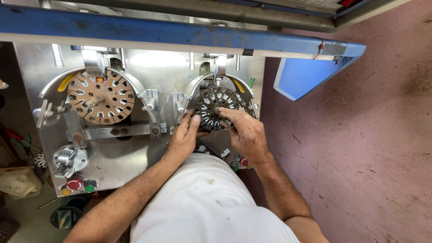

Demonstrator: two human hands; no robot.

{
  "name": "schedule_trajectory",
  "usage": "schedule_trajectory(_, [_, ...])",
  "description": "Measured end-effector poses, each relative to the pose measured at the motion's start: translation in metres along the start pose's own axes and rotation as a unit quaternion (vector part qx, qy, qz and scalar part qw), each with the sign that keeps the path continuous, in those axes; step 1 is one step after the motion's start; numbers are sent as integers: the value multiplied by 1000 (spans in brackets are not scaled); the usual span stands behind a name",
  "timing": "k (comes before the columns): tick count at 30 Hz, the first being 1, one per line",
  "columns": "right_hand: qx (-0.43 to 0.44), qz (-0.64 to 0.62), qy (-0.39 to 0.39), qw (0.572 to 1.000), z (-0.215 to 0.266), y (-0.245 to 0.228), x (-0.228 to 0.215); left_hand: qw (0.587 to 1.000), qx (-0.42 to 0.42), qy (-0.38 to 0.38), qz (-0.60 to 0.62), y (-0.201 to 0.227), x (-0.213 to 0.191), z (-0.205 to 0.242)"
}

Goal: The person assembles small metal components on a machine workbench. They use an Allen key to tighten screws on a cylindrical metal part, then place it into a slot on the machine. The person repeats this process with another similar part.

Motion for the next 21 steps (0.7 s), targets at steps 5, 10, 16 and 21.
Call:
schedule_trajectory(5, [32,-2,-25,999,-3,9,3,1000,24,0,0,4,1,-1])
schedule_trajectory(10, [25,51,-9,998,-5,15,6,994,39,20,-101,15,-2,-3])
schedule_trajectory(16, [43,114,-18,992,-1,25,24,983,7,35,-181,17,-7,-3])
schedule_trajectory(21, [46,108,-7,993,2,29,25,981,-24,32,-192,11,-7,-3])
Point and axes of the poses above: each hand's wrist, its own z-axis away from the middle knuckle, its own x-axis out of the palm, y = z × x, the point moved 9 cm from there along -z, towards the middle knuckle, and after that the axes turned 4 degrees about x, right-handed, at the moved point
